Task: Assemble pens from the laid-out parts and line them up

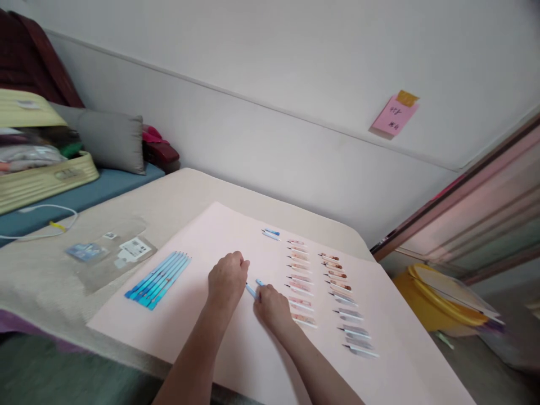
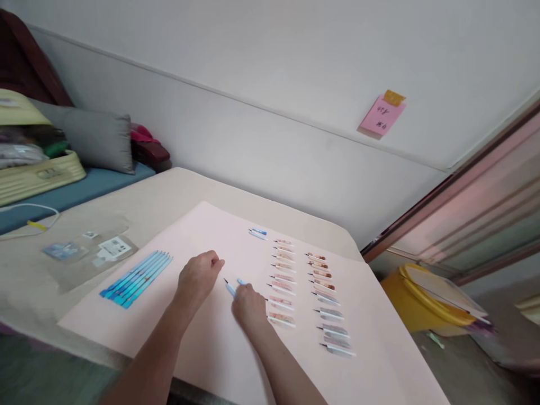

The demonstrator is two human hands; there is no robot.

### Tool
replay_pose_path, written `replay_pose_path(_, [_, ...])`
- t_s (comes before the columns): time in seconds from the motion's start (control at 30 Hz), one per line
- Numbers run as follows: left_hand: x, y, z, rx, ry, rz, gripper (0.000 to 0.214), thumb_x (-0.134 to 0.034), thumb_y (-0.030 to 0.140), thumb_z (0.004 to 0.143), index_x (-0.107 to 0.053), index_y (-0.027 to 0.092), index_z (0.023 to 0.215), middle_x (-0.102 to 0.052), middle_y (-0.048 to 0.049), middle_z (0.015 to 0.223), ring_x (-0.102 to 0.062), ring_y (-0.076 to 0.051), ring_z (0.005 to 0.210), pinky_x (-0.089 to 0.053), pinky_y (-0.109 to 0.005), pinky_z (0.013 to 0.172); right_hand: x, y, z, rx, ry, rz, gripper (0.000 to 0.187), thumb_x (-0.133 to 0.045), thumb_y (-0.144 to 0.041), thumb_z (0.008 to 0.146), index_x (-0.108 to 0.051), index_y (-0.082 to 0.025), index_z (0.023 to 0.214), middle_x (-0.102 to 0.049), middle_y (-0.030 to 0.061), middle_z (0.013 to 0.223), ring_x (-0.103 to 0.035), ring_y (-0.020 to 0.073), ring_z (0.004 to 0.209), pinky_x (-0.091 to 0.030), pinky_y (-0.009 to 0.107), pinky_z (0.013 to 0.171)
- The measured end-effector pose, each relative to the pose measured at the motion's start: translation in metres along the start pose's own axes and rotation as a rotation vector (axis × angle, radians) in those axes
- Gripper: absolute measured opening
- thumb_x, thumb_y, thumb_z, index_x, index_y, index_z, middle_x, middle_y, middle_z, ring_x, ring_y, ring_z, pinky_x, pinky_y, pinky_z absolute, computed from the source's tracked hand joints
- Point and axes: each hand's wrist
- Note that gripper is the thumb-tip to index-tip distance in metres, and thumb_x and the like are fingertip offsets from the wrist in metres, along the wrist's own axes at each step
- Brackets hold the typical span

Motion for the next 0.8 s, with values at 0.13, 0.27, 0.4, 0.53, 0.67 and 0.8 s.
replay_pose_path(0.13, [0.0,-0.001,0.001,0.007,-0.002,0.003,0.027,-0.039,0.037,0.086,-0.061,0.022,0.084,-0.066,-0.005,0.085,-0.058,-0.018,0.078,-0.037,-0.028,0.062,0.005,-0.003,0.002,-0.016,-0.038,-0.006,0.022,-0.048,-0.016,0.074,-0.063,-0.018,0.091,-0.066,0.0104,0.09,-0.065,0.0246,0.078,-0.046,0.031,0.063])
replay_pose_path(0.27, [0.002,-0.002,0.0,0.002,0.003,0.008,0.025,-0.039,0.036,0.086,-0.06,0.022,0.083,-0.066,-0.0048,0.085,-0.058,-0.019,0.08,-0.037,-0.029,0.063,0.001,-0.008,-0.007,-0.024,-0.046,-0.028,0.023,-0.042,-0.018,0.082,-0.062,-0.016,0.093,-0.067,0.0142,0.087,-0.066,0.0282,0.079,-0.047,0.036,0.064])
replay_pose_path(0.4, [0.002,-0.002,-0.001,0.002,-0.025,0.017,0.025,-0.039,0.035,0.086,-0.059,0.021,0.081,-0.066,-0.0045,0.082,-0.059,-0.018,0.078,-0.037,-0.029,0.061,-0.012,-0.006,-0.027,-0.012,-0.011,-0.07,0.027,-0.035,-0.021,0.088,-0.058,-0.015,0.1,-0.066,0.0154,0.089,-0.066,0.0293,0.076,-0.047,0.037,0.062])
replay_pose_path(0.53, [-0.002,0.001,-0.004,-0.017,-0.013,0.027,0.025,-0.038,0.035,0.086,-0.058,0.022,0.079,-0.065,-0.0043,0.08,-0.058,-0.019,0.077,-0.036,-0.029,0.06,-0.023,0.003,-0.044,-0.025,0.046,-0.038,0.024,-0.035,-0.021,0.089,-0.056,-0.015,0.1,-0.065,0.0137,0.086,-0.066,0.0258,0.073,-0.045,0.031,0.059])
replay_pose_path(0.67, [-0.01,0.007,-0.007,-0.03,-0.024,0.034,0.024,-0.038,0.034,0.085,-0.057,0.022,0.077,-0.065,-0.0044,0.08,-0.057,-0.018,0.074,-0.035,-0.029,0.06,-0.026,0.011,-0.05,-0.078,0.109,0.115,0.019,-0.042,-0.014,0.079,-0.056,-0.017,0.092,-0.065,0.0092,0.08,-0.063,0.022,0.069,-0.04,0.027,0.058])
replay_pose_path(0.8, [-0.017,0.009,-0.005,-0.038,-0.034,0.03,0.024,-0.037,0.031,0.084,-0.056,0.021,0.074,-0.064,-0.0052,0.079,-0.056,-0.019,0.074,-0.033,-0.029,0.059,-0.018,0.022,-0.044,-0.154,0.146,0.59,0.005,-0.049,-0.015,0.066,-0.051,-0.019,0.068,-0.057,-0.0005,0.059,-0.054,0.0148,0.058,-0.034,0.022,0.053])
Point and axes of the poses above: each hand's wrist, its own z-axis towards the middle knuckle, its own x-axis out of the back of the hand, y = z × x
